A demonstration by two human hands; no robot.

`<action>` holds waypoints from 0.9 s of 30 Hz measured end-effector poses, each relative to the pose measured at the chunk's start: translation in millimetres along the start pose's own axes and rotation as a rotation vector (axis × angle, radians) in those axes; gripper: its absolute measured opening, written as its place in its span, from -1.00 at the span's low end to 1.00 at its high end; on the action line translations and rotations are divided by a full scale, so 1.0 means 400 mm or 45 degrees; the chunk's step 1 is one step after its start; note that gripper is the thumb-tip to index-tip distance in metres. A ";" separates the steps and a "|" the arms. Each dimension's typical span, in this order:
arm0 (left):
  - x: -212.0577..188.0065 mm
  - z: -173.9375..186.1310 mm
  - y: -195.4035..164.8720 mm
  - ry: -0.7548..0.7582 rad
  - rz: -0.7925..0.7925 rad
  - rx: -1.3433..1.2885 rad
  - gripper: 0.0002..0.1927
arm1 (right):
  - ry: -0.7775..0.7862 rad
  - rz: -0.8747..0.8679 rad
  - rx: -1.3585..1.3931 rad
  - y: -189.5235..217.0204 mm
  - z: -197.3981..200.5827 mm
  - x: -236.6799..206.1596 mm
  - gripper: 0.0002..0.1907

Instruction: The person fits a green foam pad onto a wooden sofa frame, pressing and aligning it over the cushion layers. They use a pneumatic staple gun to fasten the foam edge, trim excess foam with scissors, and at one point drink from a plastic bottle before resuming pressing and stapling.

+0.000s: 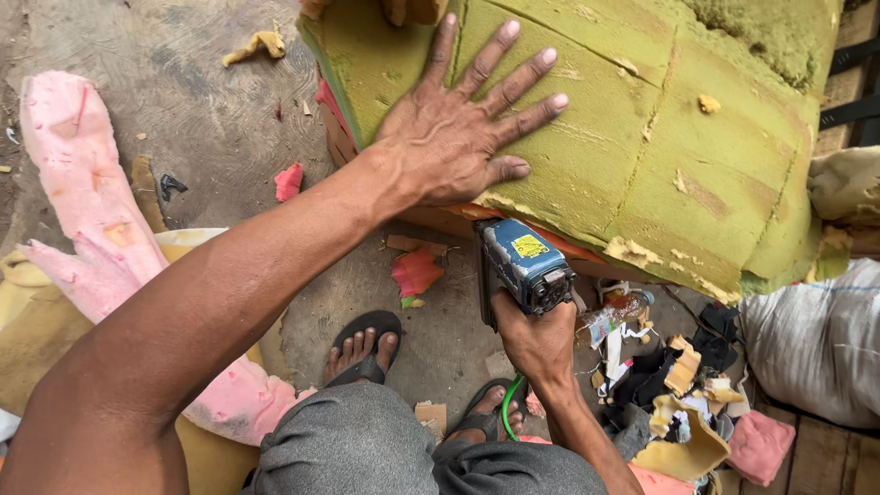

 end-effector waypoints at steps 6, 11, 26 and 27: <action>-0.003 0.037 -0.017 -0.020 -0.008 0.008 -0.26 | 0.013 -0.091 -0.051 0.022 -0.033 0.047 -0.90; 0.017 0.079 0.019 0.341 0.013 -0.144 -0.28 | -0.015 -0.205 -0.163 0.038 -0.018 0.045 -0.86; -0.048 0.058 0.070 -0.037 0.052 -0.111 -0.33 | 0.058 -0.140 -0.202 0.095 -0.124 0.048 -0.87; -0.052 0.063 0.067 -0.024 0.051 -0.130 -0.33 | 0.076 -0.121 -0.224 0.108 -0.129 0.049 -0.87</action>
Point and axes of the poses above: each hand's wrist, its own x-axis towards the middle knuckle, its own z-axis out of the back of the hand, y = z × x, the point moved 8 cm from there along x, towards the middle knuckle, and after that the axes turned 12 degrees about -z, right-handed, at the moved point
